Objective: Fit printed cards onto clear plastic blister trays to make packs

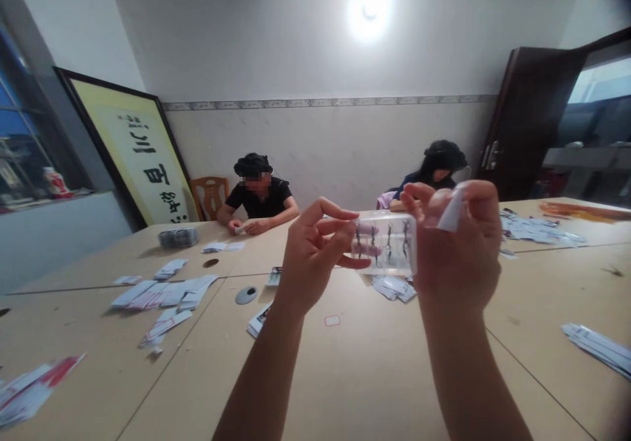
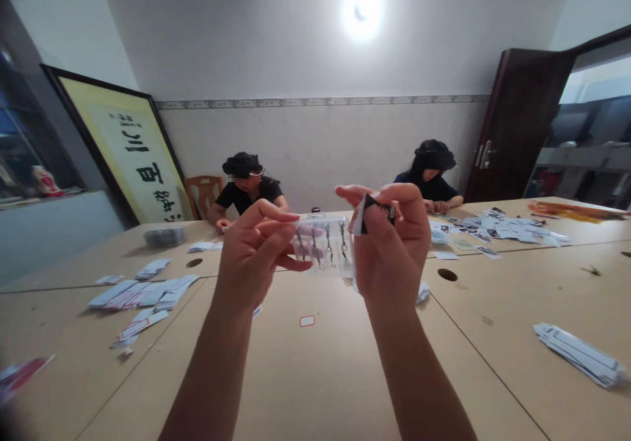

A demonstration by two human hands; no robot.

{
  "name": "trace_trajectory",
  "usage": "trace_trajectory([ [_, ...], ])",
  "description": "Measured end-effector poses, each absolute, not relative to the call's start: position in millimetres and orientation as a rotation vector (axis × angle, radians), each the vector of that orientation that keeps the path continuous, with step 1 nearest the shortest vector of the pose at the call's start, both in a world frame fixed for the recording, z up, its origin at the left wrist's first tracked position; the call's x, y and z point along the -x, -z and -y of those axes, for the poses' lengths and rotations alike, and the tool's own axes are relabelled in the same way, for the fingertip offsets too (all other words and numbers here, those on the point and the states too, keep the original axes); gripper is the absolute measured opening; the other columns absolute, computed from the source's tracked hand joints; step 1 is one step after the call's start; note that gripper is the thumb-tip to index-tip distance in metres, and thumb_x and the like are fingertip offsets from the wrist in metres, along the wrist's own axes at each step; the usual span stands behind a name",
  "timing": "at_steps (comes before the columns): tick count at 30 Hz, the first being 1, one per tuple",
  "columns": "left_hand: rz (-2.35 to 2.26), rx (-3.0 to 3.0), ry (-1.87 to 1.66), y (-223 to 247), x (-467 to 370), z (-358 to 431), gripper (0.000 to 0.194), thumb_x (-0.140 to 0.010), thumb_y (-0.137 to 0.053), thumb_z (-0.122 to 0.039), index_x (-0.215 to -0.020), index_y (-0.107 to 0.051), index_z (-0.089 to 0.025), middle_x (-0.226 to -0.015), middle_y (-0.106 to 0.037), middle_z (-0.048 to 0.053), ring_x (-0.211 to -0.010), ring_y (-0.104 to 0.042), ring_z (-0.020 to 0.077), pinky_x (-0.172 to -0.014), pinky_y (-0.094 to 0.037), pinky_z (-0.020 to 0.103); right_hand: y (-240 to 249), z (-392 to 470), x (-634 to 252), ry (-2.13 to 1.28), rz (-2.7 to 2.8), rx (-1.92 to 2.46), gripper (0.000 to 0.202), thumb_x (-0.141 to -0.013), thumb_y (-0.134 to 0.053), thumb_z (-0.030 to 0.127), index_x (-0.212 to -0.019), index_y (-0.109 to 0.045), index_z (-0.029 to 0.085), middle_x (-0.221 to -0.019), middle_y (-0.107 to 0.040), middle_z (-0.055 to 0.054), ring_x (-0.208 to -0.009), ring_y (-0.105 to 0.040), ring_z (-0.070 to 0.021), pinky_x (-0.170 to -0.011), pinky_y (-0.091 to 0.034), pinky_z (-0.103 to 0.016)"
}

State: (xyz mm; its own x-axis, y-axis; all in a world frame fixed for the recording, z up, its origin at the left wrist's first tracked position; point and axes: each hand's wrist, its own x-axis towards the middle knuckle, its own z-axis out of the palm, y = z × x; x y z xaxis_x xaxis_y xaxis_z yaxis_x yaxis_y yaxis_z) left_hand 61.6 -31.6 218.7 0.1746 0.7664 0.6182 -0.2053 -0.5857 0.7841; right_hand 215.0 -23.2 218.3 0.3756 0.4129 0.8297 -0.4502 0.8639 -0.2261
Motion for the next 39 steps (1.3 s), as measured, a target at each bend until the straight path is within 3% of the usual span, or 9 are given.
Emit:
trace_trajectory([
  [2, -0.529, -1.635, -1.513, -217.5, -63.9, 29.8, 0.023, -0.085, -0.075, -0.039, -0.087, -0.059, -0.021, -0.076, -0.071, -0.002, -0.057, -0.071, 0.0120, -0.051, -0.065, 0.022, -217.3, 19.1, -217.3, -0.627, 1.099, -0.090, 0.013, -0.082, -0.072, 0.030, -0.088, -0.061, 0.029, -0.061, -0.049, 0.006, -0.083, -0.070, -0.0195, -0.085, -0.056, -0.040],
  [6, -0.524, -1.583, -1.489, -218.0, -63.3, 26.5, 0.026, -0.084, -0.076, -0.040, -0.086, -0.059, -0.021, -0.075, -0.070, -0.003, -0.056, -0.070, 0.0114, -0.051, -0.065, 0.021, -215.7, 13.2, -215.8, -0.684, 1.170, -0.115, 0.020, -0.080, -0.074, 0.039, -0.086, -0.057, 0.030, -0.056, -0.040, 0.008, -0.062, -0.062, -0.0166, -0.078, -0.058, -0.039],
  [15, -0.560, -1.478, -1.495, -216.5, -71.5, 23.9, 0.033, -0.082, -0.078, -0.045, -0.089, -0.059, -0.020, -0.076, -0.069, -0.002, -0.055, -0.070, 0.0119, -0.050, -0.063, 0.020, -213.8, -0.5, -205.9, -0.643, 1.188, -0.126, 0.023, -0.078, -0.074, 0.041, -0.080, -0.055, 0.030, -0.054, -0.041, 0.010, -0.055, -0.057, -0.0151, -0.080, -0.057, -0.041],
  [22, -0.542, -1.558, -1.454, -205.5, -86.6, 18.8, 0.029, -0.082, -0.079, -0.040, -0.087, -0.060, -0.019, -0.061, -0.062, -0.005, -0.054, -0.063, 0.0104, -0.045, -0.060, 0.019, -214.5, 9.9, -208.3, -0.785, 1.039, -0.121, 0.013, -0.084, -0.069, 0.028, -0.084, -0.056, 0.027, -0.058, -0.043, 0.011, -0.040, -0.034, -0.0062, -0.056, -0.045, -0.026],
  [25, -0.557, -1.588, -1.447, -205.1, -89.0, 19.2, 0.027, -0.084, -0.077, -0.040, -0.085, -0.059, -0.019, -0.066, -0.064, -0.003, -0.055, -0.061, 0.0094, -0.044, -0.059, 0.017, -215.1, 14.4, -209.8, -0.801, 1.015, -0.087, 0.012, -0.084, -0.067, 0.025, -0.087, -0.056, 0.027, -0.060, -0.046, 0.011, -0.037, -0.031, -0.0046, -0.048, -0.036, -0.025],
  [30, -0.541, -1.611, -1.417, -208.4, -86.6, 18.5, 0.036, -0.079, -0.081, -0.039, -0.100, -0.058, -0.021, -0.075, -0.069, -0.001, -0.065, -0.068, 0.0135, -0.047, -0.062, 0.020, -215.6, 17.3, -209.4, -0.723, 1.042, -0.058, 0.015, -0.083, -0.067, 0.026, -0.087, -0.053, 0.027, -0.060, -0.044, 0.011, -0.035, -0.027, -0.0045, -0.048, -0.034, -0.027],
  [39, -0.547, -1.681, -1.471, -210.2, -86.6, 21.7, 0.027, -0.080, -0.080, -0.039, -0.085, -0.061, -0.020, -0.073, -0.068, -0.001, -0.062, -0.068, 0.0129, -0.046, -0.062, 0.020, -215.0, 22.7, -208.6, -0.635, 1.074, 0.023, 0.012, -0.082, -0.064, 0.024, -0.086, -0.053, 0.027, -0.062, -0.045, 0.011, -0.034, -0.021, -0.0040, -0.045, -0.034, -0.027],
])
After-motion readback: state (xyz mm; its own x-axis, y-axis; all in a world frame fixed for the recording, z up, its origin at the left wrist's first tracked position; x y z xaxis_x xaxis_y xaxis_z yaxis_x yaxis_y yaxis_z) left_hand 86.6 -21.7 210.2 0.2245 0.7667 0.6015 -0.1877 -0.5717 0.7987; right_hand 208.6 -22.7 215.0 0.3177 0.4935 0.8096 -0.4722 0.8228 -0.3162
